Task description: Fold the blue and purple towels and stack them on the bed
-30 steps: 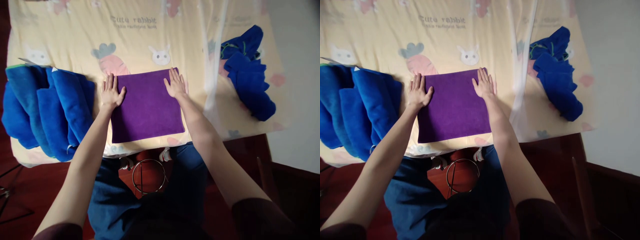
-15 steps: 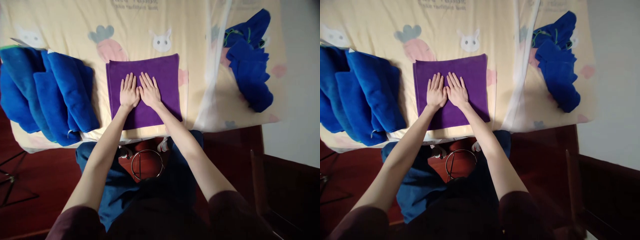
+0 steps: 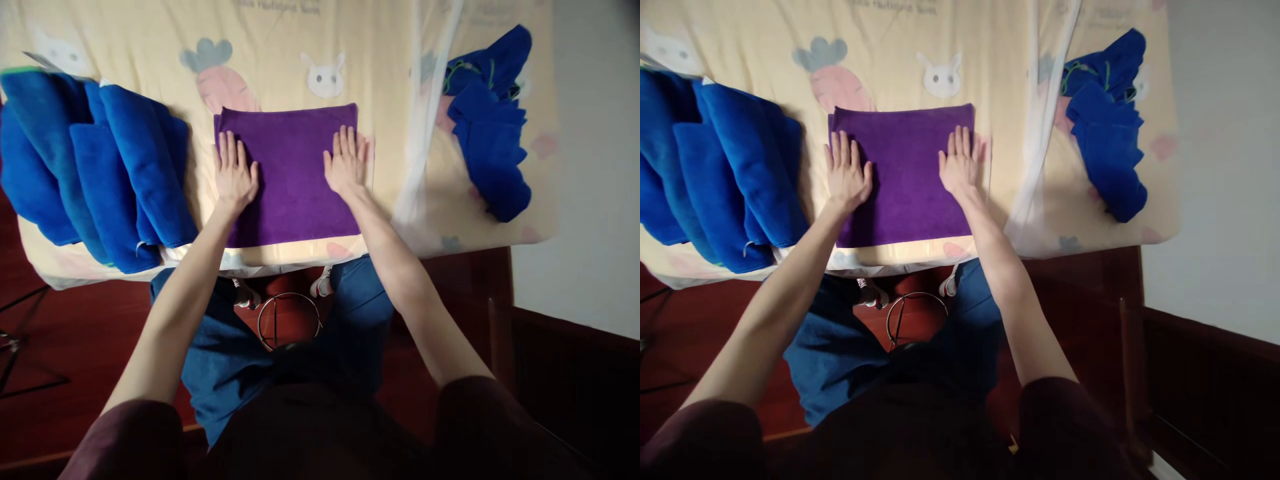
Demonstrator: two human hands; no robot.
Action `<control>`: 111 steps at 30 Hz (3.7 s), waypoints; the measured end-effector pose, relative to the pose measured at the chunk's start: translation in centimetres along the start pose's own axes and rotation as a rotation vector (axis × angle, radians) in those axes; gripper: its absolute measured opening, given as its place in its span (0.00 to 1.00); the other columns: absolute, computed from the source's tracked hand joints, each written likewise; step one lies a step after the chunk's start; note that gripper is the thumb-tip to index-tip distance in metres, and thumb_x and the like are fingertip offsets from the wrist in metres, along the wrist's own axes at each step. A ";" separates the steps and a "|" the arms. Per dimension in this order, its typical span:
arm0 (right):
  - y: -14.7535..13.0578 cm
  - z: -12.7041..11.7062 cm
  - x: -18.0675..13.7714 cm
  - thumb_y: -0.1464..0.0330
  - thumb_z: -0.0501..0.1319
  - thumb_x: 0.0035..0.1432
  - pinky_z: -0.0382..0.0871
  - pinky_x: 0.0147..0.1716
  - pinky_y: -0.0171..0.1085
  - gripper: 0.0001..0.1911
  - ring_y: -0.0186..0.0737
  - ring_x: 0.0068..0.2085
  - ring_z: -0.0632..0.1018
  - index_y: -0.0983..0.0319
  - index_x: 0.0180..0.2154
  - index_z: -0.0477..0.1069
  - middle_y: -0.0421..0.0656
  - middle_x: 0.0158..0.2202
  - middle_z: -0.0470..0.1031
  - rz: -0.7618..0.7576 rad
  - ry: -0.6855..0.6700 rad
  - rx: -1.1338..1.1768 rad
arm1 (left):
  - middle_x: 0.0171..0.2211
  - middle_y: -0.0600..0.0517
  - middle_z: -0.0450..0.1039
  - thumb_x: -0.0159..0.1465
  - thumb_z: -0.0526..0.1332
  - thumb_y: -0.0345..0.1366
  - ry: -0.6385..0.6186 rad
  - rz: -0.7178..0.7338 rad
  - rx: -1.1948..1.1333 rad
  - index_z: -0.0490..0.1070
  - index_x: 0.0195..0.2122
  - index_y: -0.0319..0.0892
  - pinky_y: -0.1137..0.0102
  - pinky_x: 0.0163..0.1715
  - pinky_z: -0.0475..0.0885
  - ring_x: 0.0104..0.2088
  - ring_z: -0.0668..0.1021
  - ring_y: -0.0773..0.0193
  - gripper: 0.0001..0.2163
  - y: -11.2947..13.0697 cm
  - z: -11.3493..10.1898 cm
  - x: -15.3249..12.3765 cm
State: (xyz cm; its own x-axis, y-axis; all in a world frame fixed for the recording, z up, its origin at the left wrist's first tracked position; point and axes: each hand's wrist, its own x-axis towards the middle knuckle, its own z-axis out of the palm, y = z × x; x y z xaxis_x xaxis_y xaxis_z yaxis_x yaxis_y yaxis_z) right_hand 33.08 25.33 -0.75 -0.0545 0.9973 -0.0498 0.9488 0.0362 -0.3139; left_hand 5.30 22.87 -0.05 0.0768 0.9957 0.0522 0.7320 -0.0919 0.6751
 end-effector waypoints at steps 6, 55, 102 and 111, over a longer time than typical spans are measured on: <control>-8.8 2.3 -8.3 0.56 0.39 0.76 0.29 0.79 0.59 0.38 0.50 0.80 0.40 0.67 0.78 0.41 0.46 0.80 0.41 -0.189 -0.136 0.099 | 0.77 0.47 0.51 0.73 0.52 0.49 -0.140 0.120 0.005 0.59 0.75 0.42 0.51 0.78 0.38 0.79 0.48 0.51 0.32 3.8 3.1 -7.5; 10.4 -0.5 -19.5 0.59 0.73 0.53 0.75 0.35 0.38 0.31 0.35 0.30 0.71 0.62 0.57 0.73 0.41 0.34 0.78 0.085 0.008 0.779 | 0.38 0.47 0.80 0.62 0.68 0.41 -0.087 -0.117 0.060 0.77 0.57 0.43 0.60 0.46 0.78 0.39 0.82 0.54 0.22 -6.0 -8.0 -16.9; 6.1 -1.5 -20.4 0.71 0.61 0.63 0.66 0.70 0.54 0.28 0.52 0.69 0.73 0.62 0.64 0.75 0.50 0.67 0.73 -0.309 0.061 0.090 | 0.71 0.39 0.63 0.66 0.51 0.28 -0.181 0.341 0.308 0.71 0.66 0.38 0.46 0.75 0.55 0.74 0.63 0.48 0.28 -4.9 -5.8 -19.6; 4.5 -1.1 -18.2 0.82 0.56 0.56 0.70 0.64 0.52 0.29 0.52 0.61 0.77 0.64 0.56 0.81 0.51 0.60 0.80 -0.198 0.059 0.127 | 0.64 0.39 0.74 0.62 0.52 0.23 -0.160 0.272 0.262 0.78 0.59 0.38 0.49 0.70 0.66 0.67 0.74 0.49 0.26 -5.6 -6.0 -16.8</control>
State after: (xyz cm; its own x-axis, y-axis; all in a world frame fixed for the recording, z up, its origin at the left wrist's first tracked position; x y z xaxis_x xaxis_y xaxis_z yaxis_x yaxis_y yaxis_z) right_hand 38.72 7.46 -0.21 -0.2136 0.9737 0.0788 0.8745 0.2265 -0.4289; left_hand -4.13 6.71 -0.27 0.3803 0.9219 0.0740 0.8167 -0.3723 0.4408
